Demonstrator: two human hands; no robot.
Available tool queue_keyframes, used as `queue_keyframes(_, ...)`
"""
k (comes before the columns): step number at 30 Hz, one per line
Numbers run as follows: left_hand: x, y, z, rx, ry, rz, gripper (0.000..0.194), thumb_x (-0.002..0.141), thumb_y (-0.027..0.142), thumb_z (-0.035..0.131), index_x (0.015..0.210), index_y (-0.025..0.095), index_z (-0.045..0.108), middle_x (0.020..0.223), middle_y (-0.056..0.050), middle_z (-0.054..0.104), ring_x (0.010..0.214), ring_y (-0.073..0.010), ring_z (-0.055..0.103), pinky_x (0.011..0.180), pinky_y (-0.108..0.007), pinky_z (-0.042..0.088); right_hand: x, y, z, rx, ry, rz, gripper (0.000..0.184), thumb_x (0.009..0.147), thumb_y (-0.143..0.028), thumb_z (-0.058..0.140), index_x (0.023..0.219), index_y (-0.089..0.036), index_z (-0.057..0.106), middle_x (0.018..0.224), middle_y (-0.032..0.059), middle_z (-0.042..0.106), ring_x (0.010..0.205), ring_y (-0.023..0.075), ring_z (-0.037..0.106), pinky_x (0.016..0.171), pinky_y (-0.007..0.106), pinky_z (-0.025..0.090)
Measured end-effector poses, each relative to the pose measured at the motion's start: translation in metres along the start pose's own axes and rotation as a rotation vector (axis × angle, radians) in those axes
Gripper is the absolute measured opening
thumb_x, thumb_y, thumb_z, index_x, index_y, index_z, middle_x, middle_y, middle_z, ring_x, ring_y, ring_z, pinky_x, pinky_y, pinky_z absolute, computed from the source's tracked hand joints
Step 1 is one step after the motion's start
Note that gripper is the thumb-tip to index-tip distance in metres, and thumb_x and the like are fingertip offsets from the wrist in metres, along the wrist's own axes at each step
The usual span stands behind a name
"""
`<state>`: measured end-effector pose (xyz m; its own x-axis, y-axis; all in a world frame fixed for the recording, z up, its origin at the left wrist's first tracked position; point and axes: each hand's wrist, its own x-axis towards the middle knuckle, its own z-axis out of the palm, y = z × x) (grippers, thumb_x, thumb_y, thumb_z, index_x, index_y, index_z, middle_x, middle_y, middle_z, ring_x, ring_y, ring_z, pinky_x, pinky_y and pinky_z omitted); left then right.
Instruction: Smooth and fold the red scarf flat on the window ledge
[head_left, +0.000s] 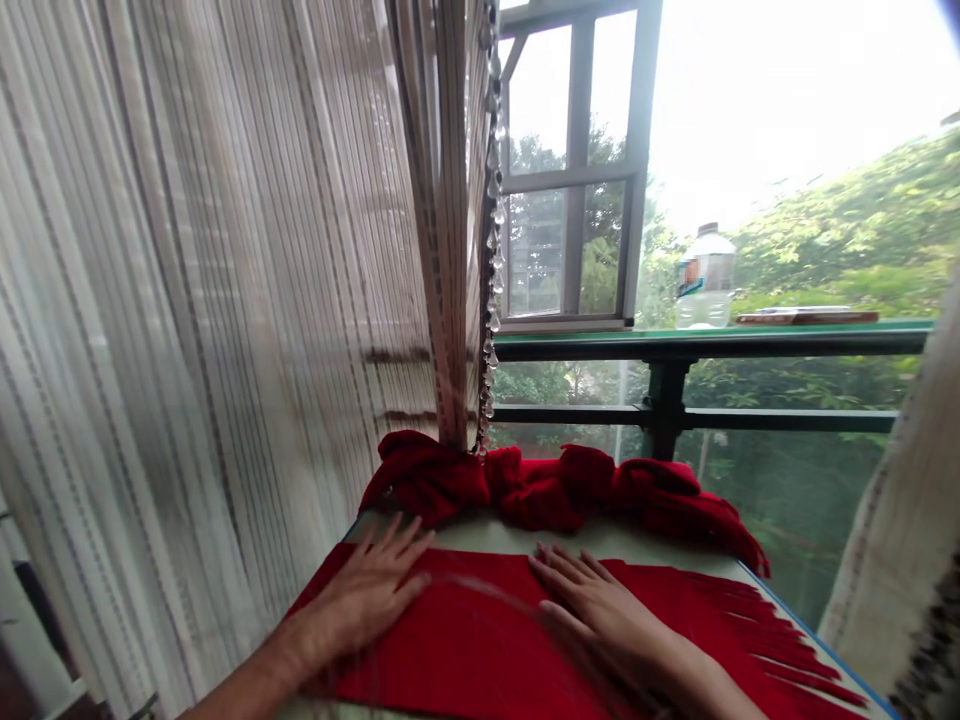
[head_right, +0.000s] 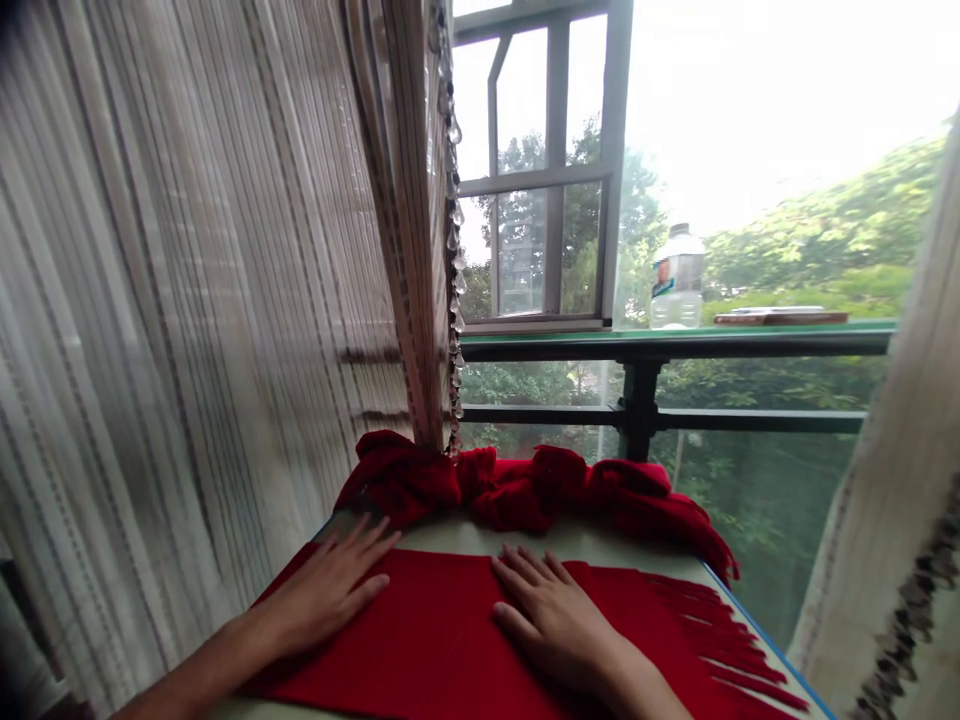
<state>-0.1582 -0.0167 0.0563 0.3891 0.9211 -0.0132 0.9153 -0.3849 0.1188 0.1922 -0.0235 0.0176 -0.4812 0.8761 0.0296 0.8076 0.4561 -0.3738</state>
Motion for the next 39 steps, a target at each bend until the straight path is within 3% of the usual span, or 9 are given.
queue_keyframes(4,0.011,0.076,0.008,-0.175,-0.149,0.293,0.073,0.108,0.063,0.05,0.172,0.034,0.028,0.18,-0.003,0.014,0.168,-0.0311,0.005,0.135,-0.062,0.003,0.0,0.002,-0.002,0.019,0.014,-0.004,0.078,0.105,-0.075,0.036,0.165,-0.026,0.04,0.175,0.0126,0.032,0.165,0.0342,0.026,0.135,0.062,0.018)
queue_keyframes(7,0.015,0.103,0.021,-0.226,-0.213,0.382,0.083,0.104,0.065,0.058,0.173,0.031,0.026,0.18,-0.009,0.015,0.167,-0.0346,0.007,0.134,-0.066,0.004,-0.002,0.004,-0.005,0.008,-0.009,0.012,0.079,0.105,-0.075,0.034,0.166,-0.025,0.038,0.176,0.0133,0.03,0.165,0.0335,0.024,0.136,0.062,0.017)
queue_keyframes(12,0.021,0.097,0.031,-0.214,-0.232,0.379,0.093,0.1,0.077,0.057,0.173,0.031,0.022,0.18,-0.01,0.012,0.166,-0.0384,0.004,0.132,-0.07,0.002,-0.006,0.002,-0.011,0.02,-0.005,0.018,0.078,0.106,-0.074,0.036,0.166,-0.026,0.039,0.177,0.0132,0.03,0.166,0.0322,0.024,0.136,0.061,0.016)
queue_keyframes(19,0.027,0.094,0.026,-0.158,-0.277,0.454,0.121,0.081,0.093,0.064,0.174,0.028,0.02,0.179,-0.019,0.011,0.164,-0.0463,0.001,0.128,-0.077,0.001,-0.003,0.009,-0.004,0.041,0.011,0.007,0.076,0.106,-0.073,0.038,0.166,-0.025,0.04,0.177,0.0141,0.03,0.166,0.0335,0.024,0.135,0.063,0.016)
queue_keyframes(23,0.041,0.09,0.014,-0.213,-0.179,0.435,0.103,0.095,0.086,0.054,0.174,0.033,0.016,0.181,-0.014,0.011,0.165,-0.042,0.003,0.131,-0.072,0.008,0.002,0.017,0.002,0.046,0.013,-0.006,0.077,0.104,-0.072,0.045,0.165,-0.026,0.041,0.176,0.0135,0.034,0.165,0.0359,0.027,0.135,0.063,0.017)
queue_keyframes(26,0.052,0.092,0.02,-0.205,-0.096,0.36,0.088,0.106,0.076,0.042,0.175,0.028,0.015,0.18,-0.012,0.009,0.166,-0.0363,0.003,0.134,-0.064,0.005,0.003,0.02,0.002,0.045,0.008,0.009,0.08,0.103,-0.071,0.046,0.166,-0.023,0.039,0.176,0.0149,0.033,0.165,0.0368,0.025,0.136,0.064,0.016)
queue_keyframes(31,0.052,0.094,0.038,-0.178,-0.122,0.312,0.088,0.106,0.071,0.047,0.173,0.021,0.019,0.178,-0.013,0.013,0.166,-0.0355,0.008,0.135,-0.061,0.006,-0.003,0.011,-0.005,0.036,0.018,0.005,0.079,0.105,-0.069,0.043,0.166,-0.02,0.039,0.176,0.017,0.032,0.165,0.0365,0.026,0.135,0.065,0.018)
queue_keyframes(36,0.036,0.094,0.025,-0.216,-0.077,0.319,0.093,0.102,0.079,0.046,0.172,0.029,0.012,0.177,-0.007,0.006,0.165,-0.0361,0.004,0.134,-0.063,0.003,-0.006,0.003,-0.008,0.019,0.015,0.05,0.078,0.105,-0.071,0.042,0.165,-0.022,0.042,0.176,0.0136,0.032,0.165,0.0356,0.024,0.136,0.062,0.017)
queue_keyframes(39,0.031,0.098,0.025,-0.232,-0.156,0.294,0.093,0.1,0.081,0.048,0.17,0.028,0.017,0.176,-0.006,0.012,0.165,-0.0356,0.009,0.136,-0.058,0.005,-0.004,0.004,-0.005,0.0,0.005,0.076,0.079,0.105,-0.073,0.04,0.166,-0.023,0.041,0.177,0.0119,0.031,0.165,0.0345,0.024,0.136,0.061,0.016)
